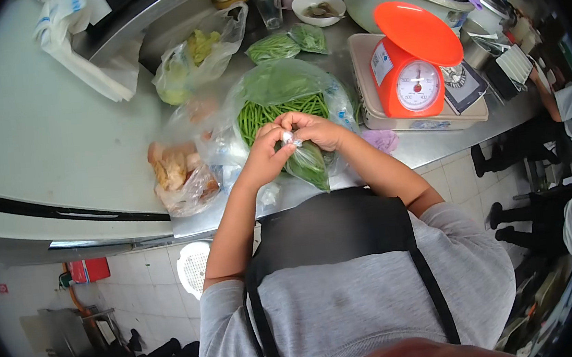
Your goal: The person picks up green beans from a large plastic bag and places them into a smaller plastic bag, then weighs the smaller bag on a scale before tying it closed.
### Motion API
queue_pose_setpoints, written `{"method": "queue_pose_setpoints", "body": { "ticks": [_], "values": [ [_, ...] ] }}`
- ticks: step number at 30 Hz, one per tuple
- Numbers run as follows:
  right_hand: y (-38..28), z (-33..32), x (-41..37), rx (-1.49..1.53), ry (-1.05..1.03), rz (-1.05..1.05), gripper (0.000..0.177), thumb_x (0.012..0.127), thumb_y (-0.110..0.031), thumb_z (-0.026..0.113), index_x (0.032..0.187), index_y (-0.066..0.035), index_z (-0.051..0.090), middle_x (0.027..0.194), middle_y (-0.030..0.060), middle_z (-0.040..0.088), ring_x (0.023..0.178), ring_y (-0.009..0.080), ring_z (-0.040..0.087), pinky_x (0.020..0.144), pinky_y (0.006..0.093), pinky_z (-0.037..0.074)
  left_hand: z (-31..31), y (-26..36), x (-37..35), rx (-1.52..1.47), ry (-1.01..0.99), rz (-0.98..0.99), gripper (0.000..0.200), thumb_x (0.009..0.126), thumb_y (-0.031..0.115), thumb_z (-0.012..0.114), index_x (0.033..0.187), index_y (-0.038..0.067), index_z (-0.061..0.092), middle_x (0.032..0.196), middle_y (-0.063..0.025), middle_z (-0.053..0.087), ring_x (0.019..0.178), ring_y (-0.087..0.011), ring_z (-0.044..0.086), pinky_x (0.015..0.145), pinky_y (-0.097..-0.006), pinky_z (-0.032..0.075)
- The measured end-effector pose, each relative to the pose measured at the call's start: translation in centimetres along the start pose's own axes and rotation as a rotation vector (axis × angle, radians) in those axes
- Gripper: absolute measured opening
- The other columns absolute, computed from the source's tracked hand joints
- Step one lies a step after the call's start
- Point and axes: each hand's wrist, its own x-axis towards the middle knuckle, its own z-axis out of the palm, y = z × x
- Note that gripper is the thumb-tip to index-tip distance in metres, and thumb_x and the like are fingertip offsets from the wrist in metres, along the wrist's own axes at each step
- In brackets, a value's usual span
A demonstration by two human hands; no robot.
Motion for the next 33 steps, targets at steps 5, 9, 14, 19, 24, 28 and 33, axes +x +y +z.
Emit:
{"method": "queue_pose_setpoints", "body": {
  "ticks": [5,9,14,19,24,28,33],
  "values": [
    [1.2,0.2,1.0,-0.118,0.11,-0.015,0.011,0.071,-0.004,0.053,0.077,-0.01,0.045,0.097,0.0011,0.044,0.09,0.011,0.042,0.079,0.024,0.034,-0.4,-1.6,-0.3,-0.213,0.071,-0.222,0.005,0.075,0.003,0.052,0.079,0.004,0.051,0.08,-0.0015,0.05,0.077,-0.0099,0.046,0.071,-0.0231,0.036],
    [1.6,1.6,1.2,-0.367,0.281,-0.136,0.009,0.071,-0.008,0.054,0.075,-0.008,0.046,0.087,0.002,0.047,0.084,0.0134,0.044,0.077,0.0252,0.035,-0.4,-3.2,0.0,-0.39,0.144,-0.351,0.005,0.076,0.001,0.051,0.079,0.004,0.049,0.075,0.0006,0.051,0.068,-0.0053,0.046,0.063,-0.0186,0.037],
    [0.9,2.1,1.0,-0.902,0.32,-0.344,0.009,0.073,-0.009,0.054,0.081,-0.006,0.052,0.085,0.0076,0.05,0.084,0.0221,0.047,0.076,0.0303,0.037,0.1,-5.0,0.2,-0.43,0.306,-0.328,0.006,0.076,0.002,0.053,0.078,0.004,0.048,0.071,0.0,0.052,0.063,-0.0052,0.046,0.058,-0.0185,0.038],
    [-0.1,2.5,1.5,-0.914,0.418,-0.234,0.01,0.073,-0.008,0.054,0.083,-0.004,0.055,0.083,0.0083,0.052,0.08,0.0226,0.05,0.072,0.0303,0.04,-0.1,-5.6,0.2,-0.495,0.278,-0.266,0.009,0.075,0.002,0.056,0.076,0.004,0.047,0.07,-0.0002,0.05,0.064,-0.0054,0.045,0.059,-0.019,0.037],
    [-0.4,2.2,2.1,-1.146,0.358,-0.291,0.009,0.073,-0.007,0.054,0.08,-0.002,0.051,0.075,0.0098,0.05,0.074,0.025,0.05,0.066,0.0319,0.04,-0.8,-5.9,0.1,-0.549,0.186,-0.296,0.012,0.075,-0.002,0.053,0.079,0.006,0.045,0.073,0.0019,0.048,0.065,-0.0035,0.043,0.059,-0.0169,0.035],
    [0.7,2.6,3.0,-1.219,0.45,-0.318,0.006,0.075,-0.008,0.049,0.075,-0.001,0.048,0.072,0.0131,0.05,0.071,0.0305,0.049,0.064,0.037,0.039,-0.4,-5.4,-0.3,-0.503,0.148,-0.224,0.017,0.072,-0.006,0.049,0.082,0.006,0.043,0.077,0.0017,0.044,0.07,-0.0049,0.041,0.063,-0.0184,0.035],
    [-1.1,4.3,2.8,-0.912,0.49,-0.162,0.006,0.079,-0.008,0.044,0.077,-0.002,0.044,0.069,0.0113,0.046,0.065,0.0251,0.048,0.061,0.033,0.039,0.6,-4.8,-0.3,-0.403,0.25,-0.169,0.021,0.068,-0.002,0.055,0.081,0.006,0.041,0.076,0.0004,0.042,0.071,-0.0085,0.04,0.065,-0.0208,0.035]
  ]
}}
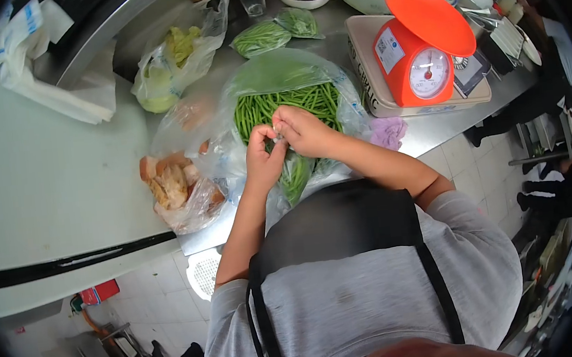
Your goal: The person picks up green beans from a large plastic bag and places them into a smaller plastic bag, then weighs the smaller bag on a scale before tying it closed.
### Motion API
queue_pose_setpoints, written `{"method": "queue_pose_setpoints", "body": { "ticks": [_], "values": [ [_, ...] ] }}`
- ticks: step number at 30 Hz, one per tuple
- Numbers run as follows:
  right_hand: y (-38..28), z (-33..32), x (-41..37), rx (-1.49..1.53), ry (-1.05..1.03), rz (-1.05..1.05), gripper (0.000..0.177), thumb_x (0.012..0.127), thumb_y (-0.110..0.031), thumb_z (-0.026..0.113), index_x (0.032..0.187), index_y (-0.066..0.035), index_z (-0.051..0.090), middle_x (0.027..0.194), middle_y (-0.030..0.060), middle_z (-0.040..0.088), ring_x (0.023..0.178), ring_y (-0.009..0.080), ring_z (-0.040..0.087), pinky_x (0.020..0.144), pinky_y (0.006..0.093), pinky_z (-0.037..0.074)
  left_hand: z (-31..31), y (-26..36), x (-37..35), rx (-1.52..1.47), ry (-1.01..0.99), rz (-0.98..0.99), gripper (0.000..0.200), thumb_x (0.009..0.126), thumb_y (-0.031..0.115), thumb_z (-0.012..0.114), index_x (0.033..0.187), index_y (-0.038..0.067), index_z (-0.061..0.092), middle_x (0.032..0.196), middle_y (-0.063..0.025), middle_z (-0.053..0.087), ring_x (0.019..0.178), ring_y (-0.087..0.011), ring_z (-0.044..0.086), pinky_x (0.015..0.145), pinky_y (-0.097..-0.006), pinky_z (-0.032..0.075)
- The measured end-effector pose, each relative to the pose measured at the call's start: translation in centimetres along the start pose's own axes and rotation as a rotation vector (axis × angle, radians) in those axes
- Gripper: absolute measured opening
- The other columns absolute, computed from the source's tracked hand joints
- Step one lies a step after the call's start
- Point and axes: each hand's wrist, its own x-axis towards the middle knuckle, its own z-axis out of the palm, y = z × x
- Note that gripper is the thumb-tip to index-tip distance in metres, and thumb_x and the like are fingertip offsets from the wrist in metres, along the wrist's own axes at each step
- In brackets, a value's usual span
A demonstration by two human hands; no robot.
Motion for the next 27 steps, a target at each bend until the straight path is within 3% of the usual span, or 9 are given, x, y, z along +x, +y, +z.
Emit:
{"method": "queue_pose_setpoints", "body": {
  "ticks": [5,8,9,10,15,21,24,26,27],
  "values": [
    [-2.5,-1.6,-0.2,-0.018,0.041,-0.165,0.009,0.081,-0.011,0.044,0.08,-0.003,0.045,0.069,0.008,0.048,0.062,0.0183,0.047,0.059,0.0285,0.039,0.2,2.2,1.9,0.169,0.014,0.082,0.018,0.068,0.0,0.057,0.076,0.005,0.042,0.068,0.0005,0.041,0.065,-0.0106,0.041,0.061,-0.0234,0.037],
    [-5.5,-5.5,0.0,0.105,0.205,-0.04,0.009,0.08,-0.011,0.045,0.081,-0.003,0.049,0.07,0.0065,0.05,0.065,0.0165,0.049,0.062,0.0271,0.041,0.3,3.8,4.9,0.11,0.09,0.024,0.018,0.07,0.005,0.059,0.069,0.004,0.041,0.063,0.0007,0.04,0.059,-0.0107,0.039,0.055,-0.024,0.036],
    [-5.6,-7.5,0.1,-0.098,0.312,-0.036,0.01,0.079,-0.01,0.045,0.082,-0.003,0.052,0.072,0.0094,0.053,0.066,0.0196,0.052,0.062,0.0287,0.042,0.3,5.1,6.2,0.017,0.102,-0.04,0.02,0.071,0.007,0.06,0.068,0.005,0.04,0.063,0.001,0.04,0.059,-0.0098,0.039,0.054,-0.0238,0.035],
    [-5.3,-9.3,-0.1,-0.299,0.42,-0.03,0.011,0.078,-0.008,0.046,0.083,-0.003,0.054,0.074,0.0123,0.056,0.068,0.0227,0.055,0.063,0.0303,0.044,-0.1,5.1,8.0,0.058,0.151,0.091,0.021,0.072,0.007,0.059,0.067,0.005,0.039,0.063,0.0016,0.039,0.059,-0.0081,0.037,0.053,-0.0227,0.034],
    [0.3,-10.1,-4.3,-0.8,0.086,0.476,0.018,0.07,-0.004,0.04,0.082,0.003,0.052,0.079,0.0236,0.056,0.072,0.0376,0.056,0.064,0.0451,0.043,1.3,10.4,16.4,-0.15,0.344,0.35,0.022,0.074,0.006,0.057,0.067,0.006,0.036,0.064,0.0015,0.04,0.058,-0.0058,0.036,0.052,-0.0207,0.032],
    [5.4,-7.8,-5.3,-0.672,0.191,0.681,0.021,0.071,-0.004,0.039,0.088,0.004,0.047,0.083,0.0261,0.055,0.076,0.0395,0.055,0.069,0.0436,0.043,5.2,5.6,26.1,-0.23,0.569,0.465,0.022,0.072,0.009,0.059,0.066,0.004,0.039,0.063,-0.0001,0.041,0.057,-0.009,0.037,0.053,-0.0239,0.034],
    [7.6,-6.9,-5.8,-0.707,0.38,0.541,0.026,0.07,-0.003,0.04,0.094,0.004,0.049,0.078,0.0268,0.055,0.073,0.0403,0.054,0.068,0.0442,0.042,5.8,-1.3,26.6,-0.037,0.491,0.142,0.018,0.075,0.015,0.059,0.075,0.003,0.046,0.067,-0.0006,0.045,0.059,-0.0076,0.04,0.055,-0.0221,0.035],
    [8.1,-6.9,-5.9,-0.751,0.326,0.559,0.02,0.071,-0.002,0.038,0.087,0.004,0.047,0.084,0.0275,0.053,0.075,0.0396,0.055,0.07,0.0436,0.043,4.3,-4.8,25.8,-0.113,0.344,-0.225,0.017,0.076,0.016,0.058,0.084,0.004,0.049,0.073,-0.0009,0.049,0.062,-0.0076,0.044,0.058,-0.0221,0.037],
    [8.4,-6.9,-5.7,-0.77,0.297,0.564,0.017,0.071,-0.002,0.038,0.084,0.004,0.046,0.088,0.0279,0.052,0.077,0.0393,0.055,0.07,0.0433,0.044,3.8,-3.5,24.7,-0.13,0.264,-0.237,0.016,0.076,0.016,0.057,0.085,0.004,0.05,0.075,-0.0009,0.05,0.064,-0.0077,0.046,0.059,-0.0218,0.038]
  ]
}}
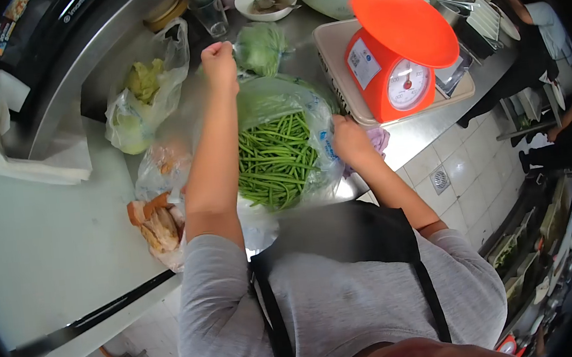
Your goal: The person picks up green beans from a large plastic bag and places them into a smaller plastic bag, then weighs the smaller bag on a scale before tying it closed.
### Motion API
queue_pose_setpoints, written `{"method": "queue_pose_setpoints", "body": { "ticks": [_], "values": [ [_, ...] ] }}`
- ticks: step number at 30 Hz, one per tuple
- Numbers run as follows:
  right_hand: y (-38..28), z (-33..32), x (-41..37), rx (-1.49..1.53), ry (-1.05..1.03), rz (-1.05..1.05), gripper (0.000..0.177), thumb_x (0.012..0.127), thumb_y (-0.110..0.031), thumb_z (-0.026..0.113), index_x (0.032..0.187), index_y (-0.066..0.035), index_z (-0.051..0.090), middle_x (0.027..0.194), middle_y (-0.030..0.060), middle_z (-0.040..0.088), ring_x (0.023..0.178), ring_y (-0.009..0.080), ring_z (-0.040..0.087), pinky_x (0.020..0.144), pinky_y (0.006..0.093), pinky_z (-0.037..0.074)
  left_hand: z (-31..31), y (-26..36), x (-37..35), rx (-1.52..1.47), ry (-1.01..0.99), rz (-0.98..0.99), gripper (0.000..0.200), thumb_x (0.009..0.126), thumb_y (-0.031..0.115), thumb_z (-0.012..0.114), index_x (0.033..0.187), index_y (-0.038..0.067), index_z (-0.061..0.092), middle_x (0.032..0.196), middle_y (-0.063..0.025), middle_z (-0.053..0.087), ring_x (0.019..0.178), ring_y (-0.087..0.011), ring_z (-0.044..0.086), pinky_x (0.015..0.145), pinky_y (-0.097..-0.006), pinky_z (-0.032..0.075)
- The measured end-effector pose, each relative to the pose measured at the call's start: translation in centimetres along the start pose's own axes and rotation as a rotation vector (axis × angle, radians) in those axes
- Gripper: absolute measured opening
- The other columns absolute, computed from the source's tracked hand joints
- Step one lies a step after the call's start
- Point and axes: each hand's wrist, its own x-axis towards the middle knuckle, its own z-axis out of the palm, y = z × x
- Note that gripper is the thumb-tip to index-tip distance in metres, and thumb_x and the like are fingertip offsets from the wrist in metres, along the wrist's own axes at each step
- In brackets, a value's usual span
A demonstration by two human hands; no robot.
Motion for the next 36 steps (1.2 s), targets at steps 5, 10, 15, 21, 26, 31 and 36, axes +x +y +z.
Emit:
{"method": "queue_pose_setpoints", "body": {
  "ticks": [5,10,15,21,26,31,36],
  "values": [
    [-0.2,0.2,0.8,-0.01,-0.05,0.05,0.015,0.071,-0.002,0.038,0.082,0.002,0.047,0.082,0.0255,0.053,0.075,0.0378,0.055,0.068,0.0428,0.044,-6.4,7.0,-6.5,0.19,-0.391,0.159,0.015,0.079,0.015,0.053,0.091,0.006,0.051,0.086,-0.0012,0.052,0.073,-0.0076,0.048,0.065,-0.021,0.039],
    [-3.9,-4.1,-0.9,0.275,0.131,-0.167,0.017,0.07,0.002,0.045,0.086,-0.001,0.048,0.077,0.0171,0.053,0.068,0.0319,0.055,0.059,0.0374,0.044,-14.9,11.4,-14.8,0.37,-0.165,0.307,0.015,0.08,0.015,0.051,0.091,0.005,0.051,0.084,-0.0004,0.051,0.075,-0.007,0.047,0.068,-0.0216,0.039],
    [-9.5,-7.5,-1.8,0.455,0.176,-0.798,0.019,0.07,0.001,0.051,0.089,-0.004,0.05,0.079,0.0119,0.052,0.066,0.0262,0.054,0.055,0.0309,0.043,-22.3,8.8,-21.6,0.33,0.224,-0.063,0.017,0.08,0.017,0.053,0.091,0.004,0.051,0.077,-0.0009,0.051,0.069,-0.0069,0.045,0.064,-0.0202,0.039],
    [-8.1,-7.3,-2.3,0.279,0.055,-0.619,0.02,0.071,-0.005,0.055,0.091,-0.007,0.054,0.086,0.0104,0.054,0.066,0.0268,0.055,0.057,0.0326,0.044,-20.8,2.0,-29.5,0.78,-0.074,-0.273,0.046,0.065,0.029,0.068,0.096,0.0,0.05,0.086,-0.0135,0.052,0.077,-0.0249,0.049,0.07,-0.0318,0.04],
    [0.3,-7.7,-4.4,-0.195,-0.188,-0.302,0.017,0.074,-0.01,0.051,0.088,-0.004,0.056,0.088,0.0133,0.054,0.073,0.0314,0.055,0.061,0.037,0.044,-18.0,3.2,-33.1,0.878,-0.056,-0.069,0.056,0.054,0.024,0.074,0.101,0.006,0.048,0.097,-0.0179,0.045,0.091,-0.0304,0.044,0.076,-0.0346,0.039],
    [6.4,-1.0,-6.5,-0.206,-0.016,-0.272,0.014,0.073,-0.015,0.051,0.083,-0.006,0.057,0.08,0.0118,0.054,0.071,0.0313,0.054,0.06,0.0384,0.044,-17.1,2.3,-33.7,1.167,-0.155,0.113,0.062,0.054,0.019,0.073,0.108,0.009,0.045,0.109,-0.0205,0.038,0.101,-0.0351,0.039,0.084,-0.0382,0.036],
    [6.4,-1.6,-5.5,-0.196,-0.15,-0.197,0.018,0.072,-0.018,0.053,0.087,-0.008,0.055,0.082,0.0118,0.055,0.072,0.0311,0.055,0.059,0.04,0.044,-17.4,1.1,-33.1,1.069,-0.107,0.095,0.065,0.056,0.014,0.071,0.114,0.01,0.042,0.113,-0.0219,0.036,0.104,-0.0374,0.037,0.087,-0.0407,0.033]
  ]
}}
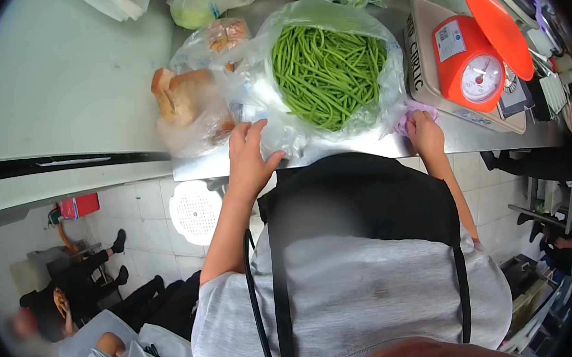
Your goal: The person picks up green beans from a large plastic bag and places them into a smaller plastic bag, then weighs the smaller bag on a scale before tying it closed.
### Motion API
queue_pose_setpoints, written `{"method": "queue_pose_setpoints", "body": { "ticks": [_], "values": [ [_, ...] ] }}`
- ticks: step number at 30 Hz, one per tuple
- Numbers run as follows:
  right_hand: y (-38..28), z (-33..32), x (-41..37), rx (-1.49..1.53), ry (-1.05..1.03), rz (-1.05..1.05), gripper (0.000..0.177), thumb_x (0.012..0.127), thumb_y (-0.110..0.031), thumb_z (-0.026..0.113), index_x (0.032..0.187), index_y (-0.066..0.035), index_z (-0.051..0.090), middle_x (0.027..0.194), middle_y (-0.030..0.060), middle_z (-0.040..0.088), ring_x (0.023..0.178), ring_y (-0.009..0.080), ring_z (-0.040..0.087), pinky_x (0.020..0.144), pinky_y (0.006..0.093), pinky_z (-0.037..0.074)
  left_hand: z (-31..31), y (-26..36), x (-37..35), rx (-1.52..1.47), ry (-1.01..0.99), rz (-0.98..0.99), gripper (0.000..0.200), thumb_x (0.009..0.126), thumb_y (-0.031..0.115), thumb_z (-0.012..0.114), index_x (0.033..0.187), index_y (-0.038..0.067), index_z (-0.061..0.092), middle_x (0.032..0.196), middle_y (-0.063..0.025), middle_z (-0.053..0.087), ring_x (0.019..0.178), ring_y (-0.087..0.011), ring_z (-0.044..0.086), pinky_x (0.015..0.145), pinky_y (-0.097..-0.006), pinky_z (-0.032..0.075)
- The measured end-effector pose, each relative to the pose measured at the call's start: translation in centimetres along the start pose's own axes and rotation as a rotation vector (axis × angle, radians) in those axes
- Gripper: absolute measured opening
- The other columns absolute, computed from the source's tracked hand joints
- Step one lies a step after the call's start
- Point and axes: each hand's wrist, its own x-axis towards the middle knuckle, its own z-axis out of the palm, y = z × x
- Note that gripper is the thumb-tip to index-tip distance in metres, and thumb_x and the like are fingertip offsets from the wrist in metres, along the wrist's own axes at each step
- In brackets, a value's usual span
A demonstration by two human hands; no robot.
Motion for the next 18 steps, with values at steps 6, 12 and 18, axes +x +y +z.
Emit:
{"method": "queue_pose_setpoints", "body": {
  "ticks": [6,12,18],
  "values": [
    [-1.2,-1.4,-0.9,-0.084,-0.058,-0.124,0.028,0.069,-0.022,0.055,0.095,-0.01,0.054,0.09,0.0122,0.055,0.078,0.0291,0.056,0.065,0.0383,0.045,-0.3,-0.3,-0.7,0.116,0.105,-0.003,0.059,0.06,0.009,0.066,0.115,0.009,0.041,0.11,-0.0215,0.038,0.102,-0.0359,0.039,0.085,-0.0395,0.035],
    [-4.9,-7.3,1.0,-0.162,-0.378,-0.209,0.027,0.067,-0.024,0.059,0.09,-0.01,0.056,0.083,0.011,0.057,0.076,0.0283,0.056,0.063,0.0368,0.045,0.4,-1.3,-0.6,-0.063,0.199,-0.094,0.048,0.063,0.01,0.064,0.107,0.004,0.045,0.099,-0.0182,0.046,0.094,-0.0348,0.044,0.08,-0.0364,0.038],
    [-16.8,-6.9,0.3,0.332,-0.197,-0.881,0.04,0.06,-0.029,0.069,0.089,-0.006,0.055,0.083,0.0114,0.054,0.075,0.0265,0.055,0.064,0.0348,0.043,1.6,-1.9,-0.1,-0.037,0.277,-0.069,0.043,0.065,0.008,0.063,0.105,0.003,0.047,0.1,-0.0155,0.047,0.087,-0.0276,0.049,0.072,-0.0316,0.044]
  ]
}}
